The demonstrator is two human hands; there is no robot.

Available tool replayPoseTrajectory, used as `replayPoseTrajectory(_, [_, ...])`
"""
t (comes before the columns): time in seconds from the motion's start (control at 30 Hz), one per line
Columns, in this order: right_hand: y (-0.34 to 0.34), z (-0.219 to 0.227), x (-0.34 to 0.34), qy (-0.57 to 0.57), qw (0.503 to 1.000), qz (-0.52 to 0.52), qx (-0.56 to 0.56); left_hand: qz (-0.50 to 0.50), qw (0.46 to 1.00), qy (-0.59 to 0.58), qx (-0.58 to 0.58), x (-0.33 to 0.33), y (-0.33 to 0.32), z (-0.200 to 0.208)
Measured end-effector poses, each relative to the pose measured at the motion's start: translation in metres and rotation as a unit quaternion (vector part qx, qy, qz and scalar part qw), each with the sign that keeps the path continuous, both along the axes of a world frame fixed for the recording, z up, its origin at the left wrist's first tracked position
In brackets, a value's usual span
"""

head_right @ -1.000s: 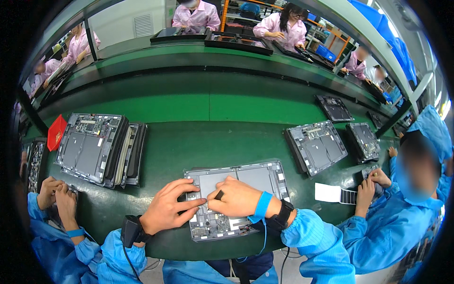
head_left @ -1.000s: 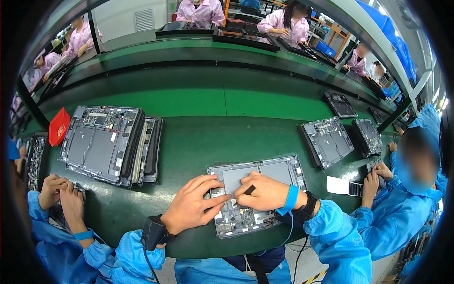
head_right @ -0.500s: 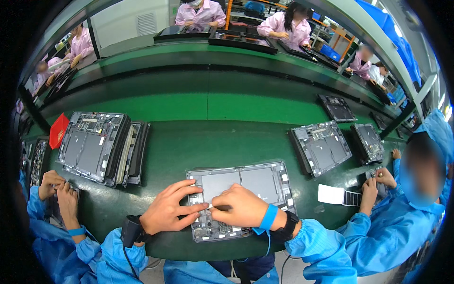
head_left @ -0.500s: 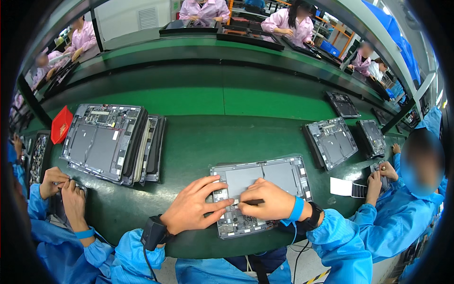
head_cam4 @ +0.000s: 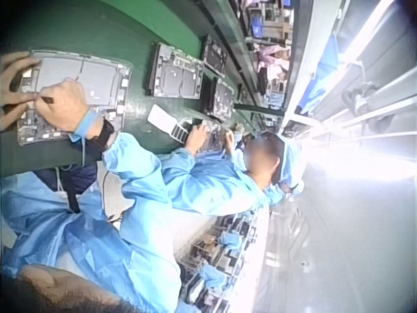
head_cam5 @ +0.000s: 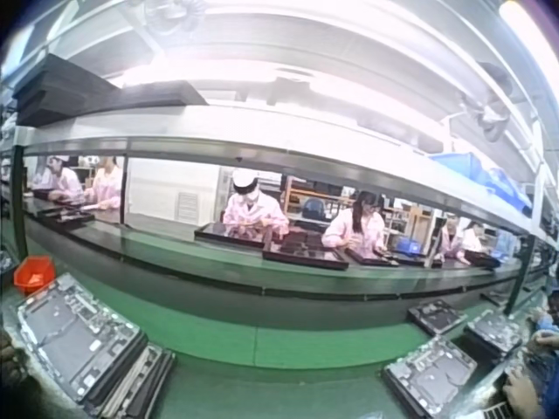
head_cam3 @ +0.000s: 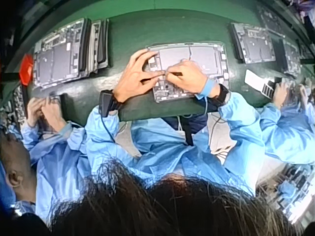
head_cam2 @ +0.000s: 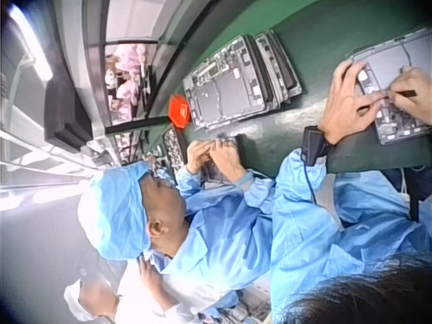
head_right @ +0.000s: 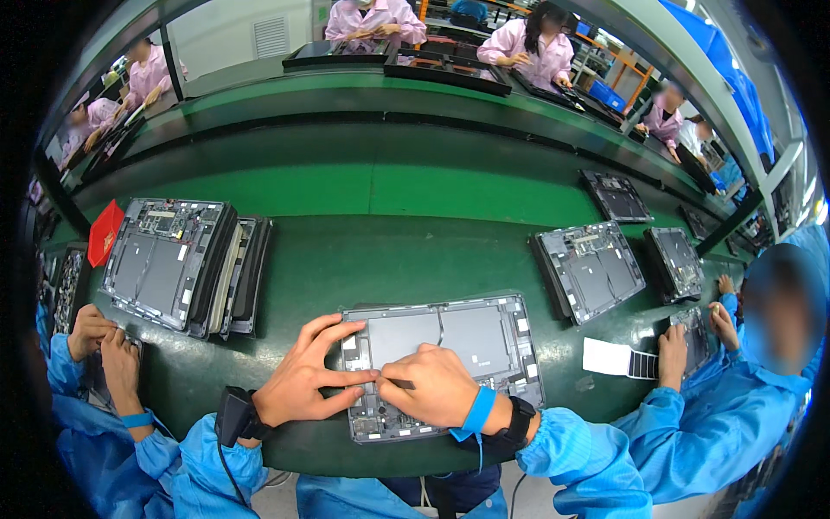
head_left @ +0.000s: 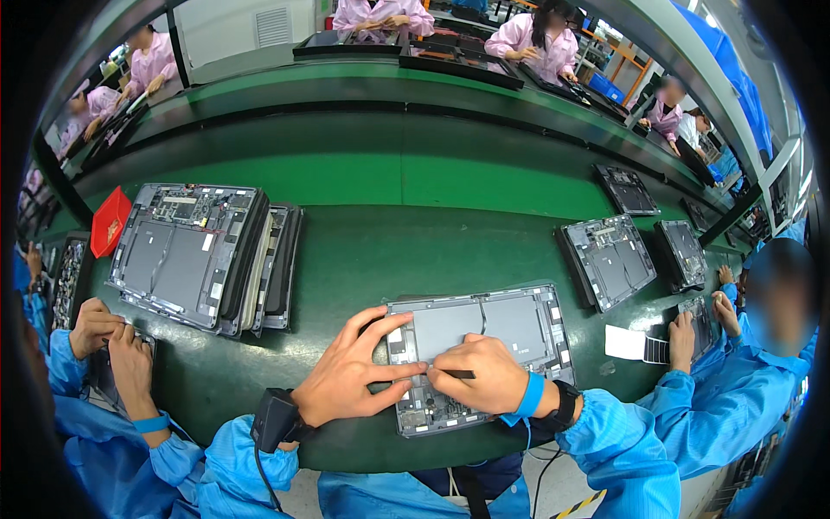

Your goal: Assembling internal components of a tablet device on a factory line.

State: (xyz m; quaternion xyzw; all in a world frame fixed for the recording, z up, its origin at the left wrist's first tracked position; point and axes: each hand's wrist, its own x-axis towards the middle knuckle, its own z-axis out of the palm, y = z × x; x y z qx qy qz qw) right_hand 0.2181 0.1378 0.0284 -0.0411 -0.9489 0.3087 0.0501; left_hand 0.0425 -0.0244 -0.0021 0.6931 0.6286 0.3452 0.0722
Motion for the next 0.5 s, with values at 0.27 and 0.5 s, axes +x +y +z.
replayPoseTrajectory(0.27, [-0.01,-0.005,0.004,0.058,0.997,-0.004,0.044,0.004,1.0,0.01,-0.008,0.001,-0.001,0.0])
replayPoseTrajectory(0.5, [-0.015,-0.005,0.012,0.067,0.995,0.006,0.07,0.008,0.999,0.048,0.0,0.005,0.0,0.004])
